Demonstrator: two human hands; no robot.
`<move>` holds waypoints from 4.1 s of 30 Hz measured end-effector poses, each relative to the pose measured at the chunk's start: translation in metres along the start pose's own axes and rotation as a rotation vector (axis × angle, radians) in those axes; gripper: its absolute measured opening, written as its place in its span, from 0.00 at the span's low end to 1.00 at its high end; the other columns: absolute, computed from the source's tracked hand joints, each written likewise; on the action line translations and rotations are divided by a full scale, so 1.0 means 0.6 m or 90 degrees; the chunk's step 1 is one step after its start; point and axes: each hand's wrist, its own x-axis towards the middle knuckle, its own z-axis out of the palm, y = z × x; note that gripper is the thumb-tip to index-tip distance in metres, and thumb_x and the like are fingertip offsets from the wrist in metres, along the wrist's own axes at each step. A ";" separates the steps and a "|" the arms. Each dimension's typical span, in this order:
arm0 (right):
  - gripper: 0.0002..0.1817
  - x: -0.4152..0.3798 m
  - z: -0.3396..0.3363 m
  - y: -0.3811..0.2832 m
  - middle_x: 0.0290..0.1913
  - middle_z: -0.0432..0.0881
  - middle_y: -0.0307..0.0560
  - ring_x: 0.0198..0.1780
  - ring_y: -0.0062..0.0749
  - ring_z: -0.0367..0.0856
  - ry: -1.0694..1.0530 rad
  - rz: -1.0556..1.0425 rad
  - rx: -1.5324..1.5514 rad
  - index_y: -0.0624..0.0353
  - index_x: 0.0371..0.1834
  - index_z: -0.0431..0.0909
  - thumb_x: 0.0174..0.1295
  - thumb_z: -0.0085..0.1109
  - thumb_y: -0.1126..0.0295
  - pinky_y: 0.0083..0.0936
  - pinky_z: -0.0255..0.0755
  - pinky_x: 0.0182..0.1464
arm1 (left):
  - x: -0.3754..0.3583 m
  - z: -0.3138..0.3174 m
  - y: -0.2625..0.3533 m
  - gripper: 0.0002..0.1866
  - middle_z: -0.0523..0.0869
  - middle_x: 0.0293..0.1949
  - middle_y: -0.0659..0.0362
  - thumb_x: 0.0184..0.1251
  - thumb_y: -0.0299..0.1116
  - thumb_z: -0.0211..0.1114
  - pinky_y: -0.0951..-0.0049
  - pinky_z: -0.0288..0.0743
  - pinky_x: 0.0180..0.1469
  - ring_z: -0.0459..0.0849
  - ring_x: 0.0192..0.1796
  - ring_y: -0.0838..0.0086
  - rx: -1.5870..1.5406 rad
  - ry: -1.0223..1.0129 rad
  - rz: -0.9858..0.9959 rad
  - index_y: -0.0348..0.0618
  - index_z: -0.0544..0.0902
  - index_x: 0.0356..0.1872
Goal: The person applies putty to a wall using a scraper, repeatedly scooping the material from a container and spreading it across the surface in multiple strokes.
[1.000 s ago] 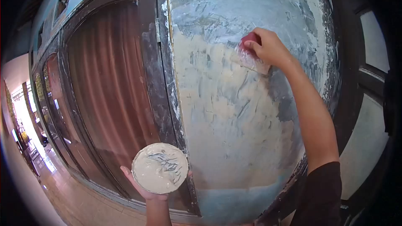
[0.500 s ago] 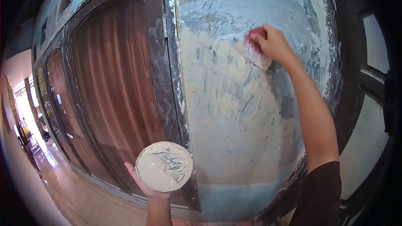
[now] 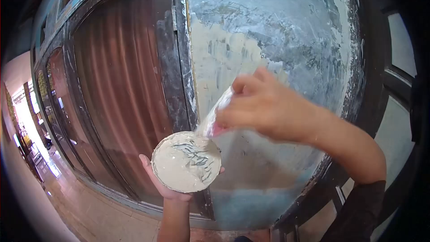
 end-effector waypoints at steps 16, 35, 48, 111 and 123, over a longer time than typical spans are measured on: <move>0.10 -0.031 0.049 -0.068 0.39 0.84 0.35 0.52 0.37 0.77 -0.060 -0.052 0.100 0.49 0.45 0.83 0.61 0.61 0.66 0.34 0.70 0.48 | 0.003 -0.001 -0.008 0.47 0.80 0.65 0.46 0.74 0.74 0.40 0.49 0.77 0.66 0.81 0.62 0.50 -0.024 0.029 0.048 0.38 0.76 0.67; 0.10 -0.043 0.061 -0.074 0.38 0.83 0.32 0.49 0.35 0.78 -0.002 -0.014 0.076 0.47 0.46 0.82 0.62 0.60 0.65 0.32 0.69 0.41 | 0.016 -0.009 -0.027 0.46 0.81 0.65 0.47 0.74 0.74 0.38 0.52 0.76 0.66 0.81 0.63 0.52 0.005 0.042 0.038 0.38 0.75 0.68; 0.16 -0.051 0.081 -0.092 0.43 0.82 0.32 0.50 0.34 0.78 -0.027 -0.019 0.083 0.48 0.53 0.81 0.61 0.58 0.65 0.30 0.69 0.42 | 0.017 -0.028 -0.040 0.46 0.80 0.65 0.47 0.74 0.74 0.39 0.53 0.78 0.65 0.82 0.62 0.53 0.021 0.046 0.017 0.38 0.75 0.68; 0.26 -0.124 0.001 0.330 0.43 0.87 0.60 0.43 0.51 0.85 0.168 0.609 0.049 0.67 0.48 0.81 0.65 0.68 0.50 0.39 0.77 0.47 | 0.029 -0.097 -0.050 0.52 0.68 0.75 0.41 0.64 0.82 0.42 0.06 0.62 0.53 0.69 0.68 0.27 0.024 0.112 -0.035 0.48 0.68 0.76; 0.24 -0.128 0.009 0.334 0.44 0.88 0.61 0.45 0.56 0.86 0.173 0.571 -0.056 0.66 0.49 0.81 0.65 0.69 0.53 0.42 0.78 0.48 | 0.024 -0.101 -0.048 0.52 0.70 0.74 0.41 0.66 0.81 0.42 0.08 0.63 0.54 0.71 0.68 0.29 -0.051 0.176 -0.015 0.46 0.68 0.75</move>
